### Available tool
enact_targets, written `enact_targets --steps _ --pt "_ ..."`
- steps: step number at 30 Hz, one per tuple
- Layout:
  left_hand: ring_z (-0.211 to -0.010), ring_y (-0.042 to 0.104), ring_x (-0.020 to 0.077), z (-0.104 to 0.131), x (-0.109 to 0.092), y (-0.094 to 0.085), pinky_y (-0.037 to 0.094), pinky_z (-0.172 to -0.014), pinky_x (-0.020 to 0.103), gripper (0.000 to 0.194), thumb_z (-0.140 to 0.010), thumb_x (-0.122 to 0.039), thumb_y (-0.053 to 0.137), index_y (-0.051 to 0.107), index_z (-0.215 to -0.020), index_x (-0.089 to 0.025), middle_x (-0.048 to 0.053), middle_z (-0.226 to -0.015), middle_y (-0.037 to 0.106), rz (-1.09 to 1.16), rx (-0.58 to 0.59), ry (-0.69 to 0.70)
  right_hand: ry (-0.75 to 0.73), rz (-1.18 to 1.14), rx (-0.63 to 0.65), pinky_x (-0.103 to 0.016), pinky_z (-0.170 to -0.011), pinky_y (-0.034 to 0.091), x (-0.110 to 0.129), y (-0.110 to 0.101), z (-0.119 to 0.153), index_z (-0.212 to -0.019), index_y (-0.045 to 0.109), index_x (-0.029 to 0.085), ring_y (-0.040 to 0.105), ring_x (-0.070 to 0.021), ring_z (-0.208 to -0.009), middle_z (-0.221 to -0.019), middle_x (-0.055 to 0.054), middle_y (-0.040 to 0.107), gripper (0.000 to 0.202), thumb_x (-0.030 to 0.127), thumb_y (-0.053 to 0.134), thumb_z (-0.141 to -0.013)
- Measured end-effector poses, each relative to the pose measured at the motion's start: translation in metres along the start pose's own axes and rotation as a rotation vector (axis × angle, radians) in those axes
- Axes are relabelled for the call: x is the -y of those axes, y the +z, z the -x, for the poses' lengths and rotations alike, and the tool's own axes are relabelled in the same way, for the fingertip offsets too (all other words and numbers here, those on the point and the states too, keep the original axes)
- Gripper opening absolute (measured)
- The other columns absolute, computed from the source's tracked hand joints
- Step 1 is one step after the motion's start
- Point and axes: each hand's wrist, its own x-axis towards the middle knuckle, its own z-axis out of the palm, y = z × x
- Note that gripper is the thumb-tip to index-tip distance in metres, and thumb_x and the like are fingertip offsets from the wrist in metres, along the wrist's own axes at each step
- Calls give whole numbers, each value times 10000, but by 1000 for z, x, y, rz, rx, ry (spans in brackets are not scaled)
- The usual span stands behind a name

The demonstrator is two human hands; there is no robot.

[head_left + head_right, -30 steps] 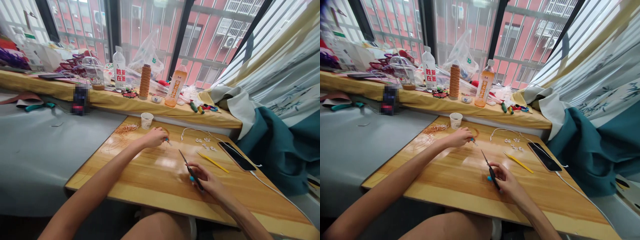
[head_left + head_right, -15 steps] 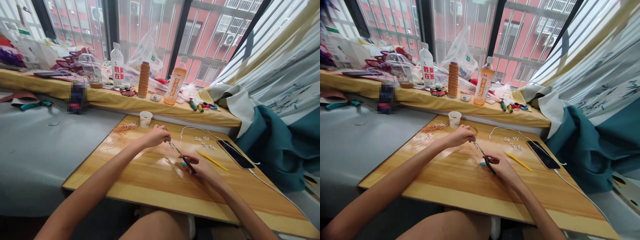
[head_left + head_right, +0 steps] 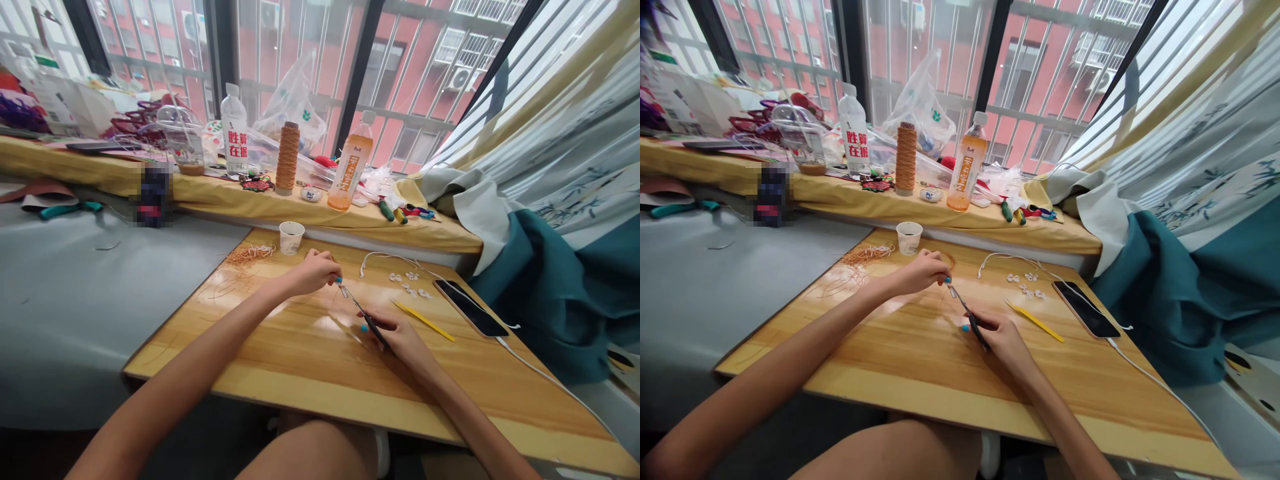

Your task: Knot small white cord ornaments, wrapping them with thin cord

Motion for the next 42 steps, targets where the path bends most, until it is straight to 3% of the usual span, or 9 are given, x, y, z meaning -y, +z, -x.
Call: enact_targets --steps 9,19,28,34,42 --pt "-749 440 132 0 0 2 222 -747 293 210 -733 -84 422 585 -631 -168 5 -645 561 -22 -43 22 47 -197 -5 -199 -403 207 3 -1 2 -891 652 119 321 -47 -404 -491 40 432 390 382 605 -606" --pt "-752 441 120 2 5 1 225 -741 294 223 -748 -55 390 564 -649 -155 -6 -662 573 -111 -86 42 85 -159 11 -204 -408 224 10 -1 5 -893 653 106 320 -47 -431 -520 29 434 427 379 630 -565" --pt "-772 444 127 2 0 4 211 -733 301 230 -775 -94 382 569 -665 -169 0 -658 573 -166 -51 87 104 -77 17 -193 -382 199 3 -1 -10 -862 663 117 328 -46 -424 -496 31 432 420 398 668 -551" --pt "-804 476 128 2 1 7 205 -743 307 244 -746 -37 348 494 -884 -175 -12 -695 605 -138 -69 50 85 -119 20 -186 -374 226 4 0 -10 -826 652 110 327 -41 -401 -478 38 426 402 395 663 -543" --pt "-799 481 126 2 4 7 212 -765 311 177 -732 -59 377 457 -849 -165 -9 -732 596 -103 -88 17 48 -203 18 -171 -351 206 -3 -3 -4 -860 612 118 297 -26 -364 -459 67 383 379 388 616 -594"
